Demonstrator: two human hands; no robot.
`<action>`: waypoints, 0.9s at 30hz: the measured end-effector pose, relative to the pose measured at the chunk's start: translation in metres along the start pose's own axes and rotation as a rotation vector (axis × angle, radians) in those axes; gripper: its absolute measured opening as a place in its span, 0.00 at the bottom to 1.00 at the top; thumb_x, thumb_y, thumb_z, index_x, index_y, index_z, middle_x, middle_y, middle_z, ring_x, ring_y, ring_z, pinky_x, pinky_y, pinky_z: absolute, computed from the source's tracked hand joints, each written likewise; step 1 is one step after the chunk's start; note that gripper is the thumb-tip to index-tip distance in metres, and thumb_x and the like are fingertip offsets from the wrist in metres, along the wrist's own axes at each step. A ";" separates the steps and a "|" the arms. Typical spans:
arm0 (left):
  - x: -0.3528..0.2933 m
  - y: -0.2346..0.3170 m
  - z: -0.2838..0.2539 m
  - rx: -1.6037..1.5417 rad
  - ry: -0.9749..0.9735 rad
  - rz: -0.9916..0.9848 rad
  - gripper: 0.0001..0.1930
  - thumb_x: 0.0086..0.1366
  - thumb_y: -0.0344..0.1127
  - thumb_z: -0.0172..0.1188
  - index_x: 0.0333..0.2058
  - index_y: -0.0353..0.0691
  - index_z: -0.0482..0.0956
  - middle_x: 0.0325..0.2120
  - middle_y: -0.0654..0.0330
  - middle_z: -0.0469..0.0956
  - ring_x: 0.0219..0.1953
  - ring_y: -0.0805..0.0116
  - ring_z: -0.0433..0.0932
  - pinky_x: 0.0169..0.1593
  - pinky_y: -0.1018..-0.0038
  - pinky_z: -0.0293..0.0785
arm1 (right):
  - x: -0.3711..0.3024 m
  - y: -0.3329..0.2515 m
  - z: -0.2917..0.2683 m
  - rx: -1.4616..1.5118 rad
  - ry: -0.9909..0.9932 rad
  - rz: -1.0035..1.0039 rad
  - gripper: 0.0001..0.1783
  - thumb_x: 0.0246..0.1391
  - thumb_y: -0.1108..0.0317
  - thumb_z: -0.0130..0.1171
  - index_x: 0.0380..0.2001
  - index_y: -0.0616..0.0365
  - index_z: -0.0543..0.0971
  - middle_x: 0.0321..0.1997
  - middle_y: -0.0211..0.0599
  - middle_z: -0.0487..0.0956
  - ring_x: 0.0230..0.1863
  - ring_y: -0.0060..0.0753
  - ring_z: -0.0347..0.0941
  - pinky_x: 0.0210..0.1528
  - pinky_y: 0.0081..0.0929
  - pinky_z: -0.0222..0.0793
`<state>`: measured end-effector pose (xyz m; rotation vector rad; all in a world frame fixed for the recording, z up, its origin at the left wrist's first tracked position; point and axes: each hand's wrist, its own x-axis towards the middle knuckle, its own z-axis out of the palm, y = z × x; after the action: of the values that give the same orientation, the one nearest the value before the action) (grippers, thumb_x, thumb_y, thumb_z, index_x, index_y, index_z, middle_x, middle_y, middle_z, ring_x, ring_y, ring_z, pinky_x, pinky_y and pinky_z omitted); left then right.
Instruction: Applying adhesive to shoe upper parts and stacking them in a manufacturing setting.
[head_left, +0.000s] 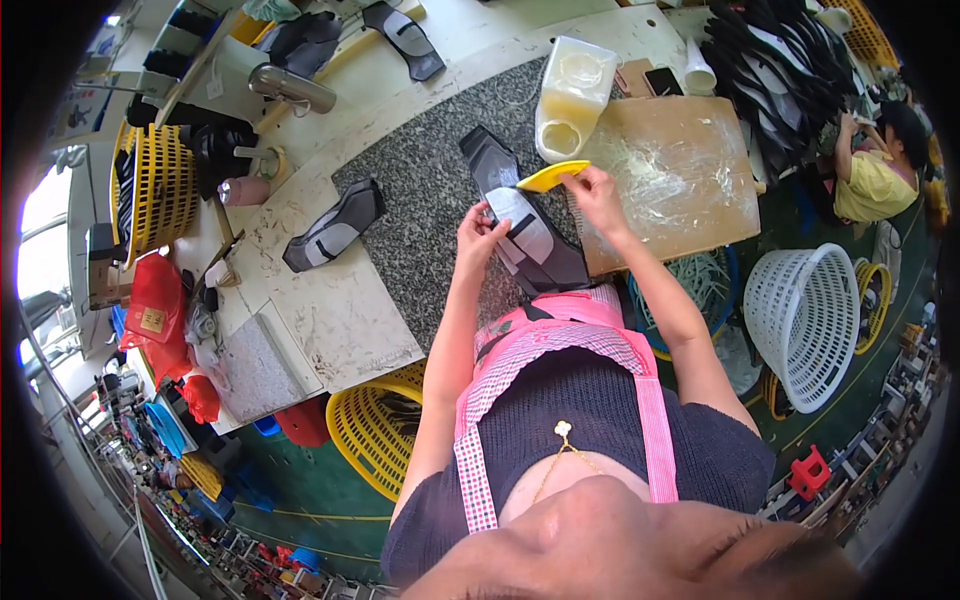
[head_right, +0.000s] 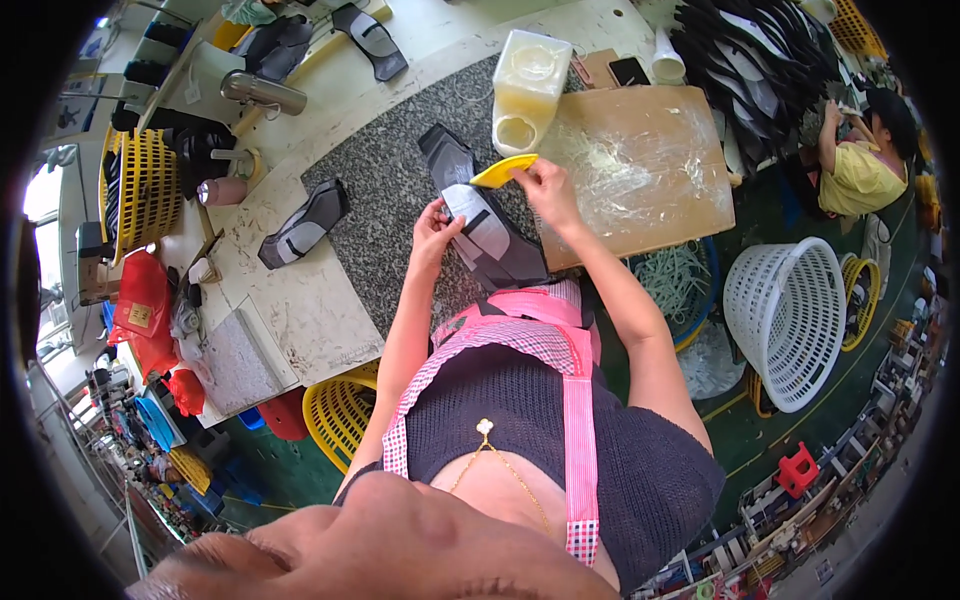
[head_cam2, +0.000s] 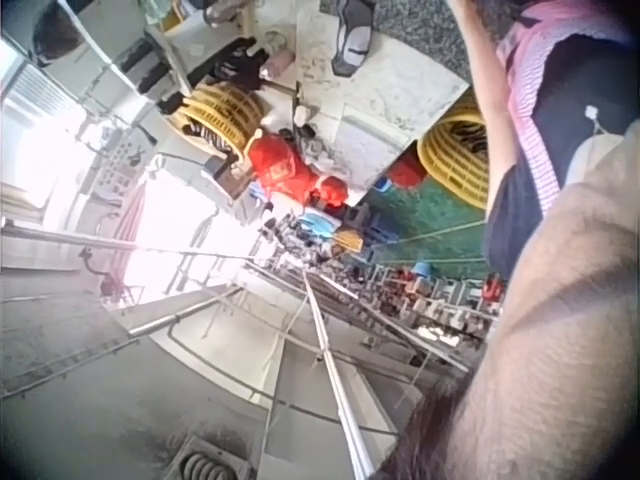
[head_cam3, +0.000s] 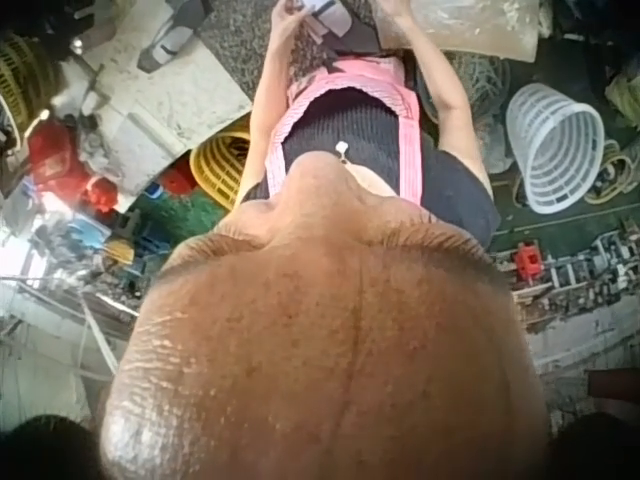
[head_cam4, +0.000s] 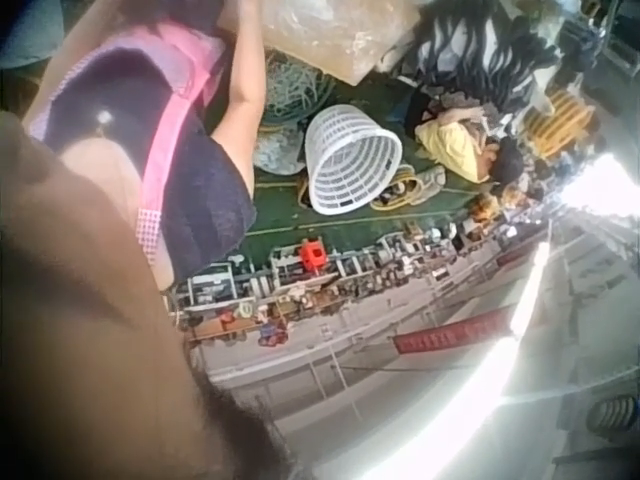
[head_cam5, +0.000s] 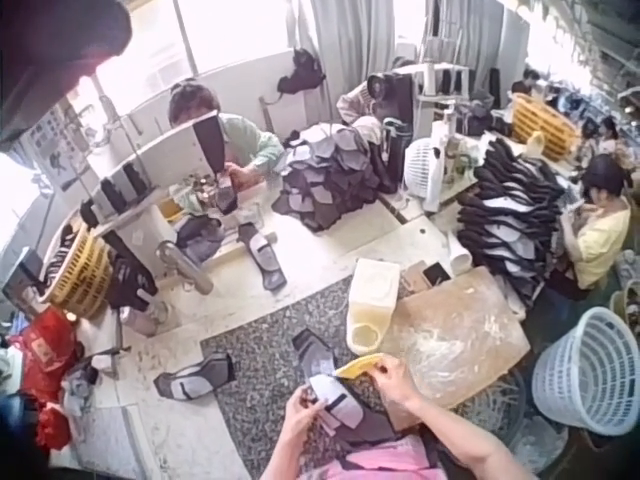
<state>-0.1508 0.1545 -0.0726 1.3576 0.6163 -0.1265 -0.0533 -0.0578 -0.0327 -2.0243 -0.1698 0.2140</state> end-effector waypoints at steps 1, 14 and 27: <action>0.003 0.003 -0.002 0.012 -0.011 -0.006 0.28 0.50 0.31 0.69 0.50 0.33 0.69 0.27 0.71 0.63 0.26 0.83 0.64 0.29 0.87 0.63 | -0.010 0.001 0.006 0.060 0.035 -0.057 0.09 0.51 0.66 0.58 0.34 0.59 0.79 0.29 0.45 0.79 0.28 0.41 0.76 0.30 0.30 0.67; -0.001 0.005 -0.001 -0.019 -0.062 0.000 0.24 0.53 0.31 0.67 0.48 0.34 0.71 0.26 0.73 0.62 0.27 0.84 0.64 0.30 0.88 0.60 | 0.017 -0.016 -0.025 -0.230 0.361 -0.217 0.08 0.53 0.64 0.56 0.30 0.57 0.78 0.26 0.40 0.76 0.25 0.44 0.73 0.26 0.35 0.64; 0.001 0.004 -0.006 0.021 -0.069 0.002 0.26 0.52 0.32 0.67 0.50 0.34 0.71 0.26 0.73 0.62 0.26 0.85 0.62 0.30 0.88 0.60 | -0.031 0.014 0.011 0.051 0.135 -0.077 0.08 0.51 0.68 0.58 0.31 0.63 0.77 0.22 0.44 0.75 0.21 0.36 0.71 0.24 0.28 0.63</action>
<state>-0.1503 0.1611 -0.0702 1.3685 0.5564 -0.1778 -0.0861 -0.0609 -0.0478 -1.9701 -0.1554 0.0324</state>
